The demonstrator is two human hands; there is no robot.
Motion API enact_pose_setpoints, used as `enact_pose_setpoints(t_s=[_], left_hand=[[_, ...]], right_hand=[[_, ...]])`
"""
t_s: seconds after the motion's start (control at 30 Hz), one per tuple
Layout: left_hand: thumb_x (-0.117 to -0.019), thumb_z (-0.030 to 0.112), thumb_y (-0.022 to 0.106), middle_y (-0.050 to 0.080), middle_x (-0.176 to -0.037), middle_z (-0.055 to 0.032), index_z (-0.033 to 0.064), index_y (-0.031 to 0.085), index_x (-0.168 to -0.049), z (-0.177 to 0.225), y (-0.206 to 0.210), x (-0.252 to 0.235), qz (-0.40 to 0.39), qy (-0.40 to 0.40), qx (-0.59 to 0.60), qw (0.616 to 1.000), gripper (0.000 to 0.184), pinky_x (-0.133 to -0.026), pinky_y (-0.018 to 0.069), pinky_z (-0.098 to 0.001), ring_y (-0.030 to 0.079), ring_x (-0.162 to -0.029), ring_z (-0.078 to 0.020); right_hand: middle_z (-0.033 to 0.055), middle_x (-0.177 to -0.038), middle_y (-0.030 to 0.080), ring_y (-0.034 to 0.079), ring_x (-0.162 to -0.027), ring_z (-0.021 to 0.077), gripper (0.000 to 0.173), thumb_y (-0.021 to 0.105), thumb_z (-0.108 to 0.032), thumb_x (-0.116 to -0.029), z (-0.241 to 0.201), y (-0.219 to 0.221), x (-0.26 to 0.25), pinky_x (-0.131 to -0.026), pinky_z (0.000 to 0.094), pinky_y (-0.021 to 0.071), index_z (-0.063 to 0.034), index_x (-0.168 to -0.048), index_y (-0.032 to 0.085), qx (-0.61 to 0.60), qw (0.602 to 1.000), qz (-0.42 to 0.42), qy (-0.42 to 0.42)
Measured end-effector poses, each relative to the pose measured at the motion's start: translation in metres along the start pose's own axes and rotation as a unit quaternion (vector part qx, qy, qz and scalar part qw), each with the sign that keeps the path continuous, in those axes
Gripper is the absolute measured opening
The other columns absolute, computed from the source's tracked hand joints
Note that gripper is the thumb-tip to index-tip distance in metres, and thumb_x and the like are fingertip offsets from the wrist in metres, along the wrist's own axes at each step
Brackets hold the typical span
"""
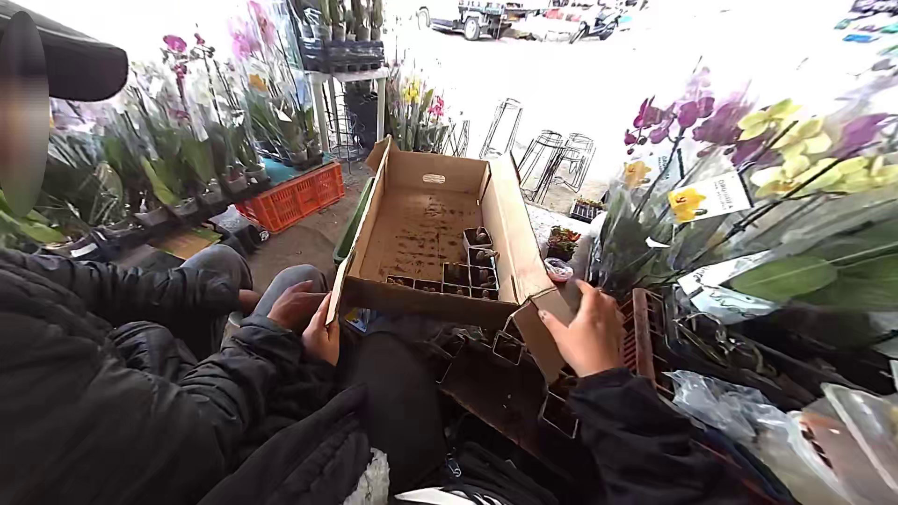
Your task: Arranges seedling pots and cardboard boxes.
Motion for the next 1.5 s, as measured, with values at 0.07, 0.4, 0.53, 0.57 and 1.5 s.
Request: enact_pose_setpoints(t_s=[0.07,0.4,0.53,0.57,1.5], left_hand=[[-0.1018,0.005,0.058,0.064,-0.134,-0.0289,-0.0073,0.054,-0.144,0.001,0.004,0.002,-0.027,-0.053,0.012,0.998,0.044,-0.110,0.0482,-0.0541,0.065,-0.125,-0.0410],[-0.1080,0.015,0.051,0.068,-0.129,-0.0247,0.0041,0.054,-0.148,0.006,0.003,-0.022,-0.102,-0.191,0.001,0.976,0.042,-0.106,0.0488,-0.0592,0.067,-0.120,-0.0399],[-0.1082,0.017,0.052,0.070,-0.122,-0.0267,0.0012,0.058,-0.142,0.000,-0.001,-0.025,-0.095,-0.233,0.005,0.968,0.038,-0.105,0.0484,-0.0589,0.068,-0.117,-0.0403],[-0.1083,0.017,0.052,0.070,-0.121,-0.0273,0.0011,0.058,-0.142,0.000,-0.002,-0.025,-0.097,-0.241,0.000,0.966,0.037,-0.105,0.0482,-0.0595,0.068,-0.117,-0.0411],[-0.1079,0.019,0.052,0.070,-0.120,-0.0257,0.0014,0.059,-0.138,-0.008,-0.021,-0.040,-0.161,-0.281,-0.041,0.945,0.035,-0.103,0.0489,-0.0599,0.068,-0.116,-0.0406]], right_hand=[[0.0350,-0.144,0.048,0.049,-0.132,0.0538,0.085,0.086,-0.025,-0.0855,0.049,0.025,0.005,-0.106,0.0721,0.0390,-0.0008,-0.153,0.040,-0.051,0.992,-0.072,0.087],[0.0317,-0.127,0.063,0.061,-0.117,0.0525,0.051,0.069,-0.008,-0.0972,0.056,0.023,0.004,-0.096,0.0744,0.0439,-0.0059,-0.145,0.052,-0.069,0.989,-0.039,0.124],[0.0311,-0.126,0.063,0.061,-0.117,0.0527,0.050,0.068,-0.004,-0.0953,0.049,0.019,-0.002,-0.095,0.0751,0.0440,-0.0073,-0.143,0.054,-0.062,0.991,-0.033,0.114],[0.0311,-0.126,0.064,0.061,-0.117,0.0526,0.050,0.069,-0.003,-0.0949,0.049,0.019,-0.002,-0.095,0.0748,0.0442,-0.0069,-0.142,0.054,-0.061,0.991,-0.032,0.110],[0.0306,-0.134,0.058,0.051,-0.130,0.0515,0.050,0.069,-0.025,-0.0971,-0.166,0.093,0.003,-0.107,0.0687,0.0386,-0.0004,-0.139,0.058,0.048,0.947,-0.136,-0.287]])
Point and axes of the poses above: each hand's wrist, its own x-axis away from the middle knuckle, its own y-axis out of the palm, z = x × y, the point moved 10 cm from there along -x, towards the middle knuckle
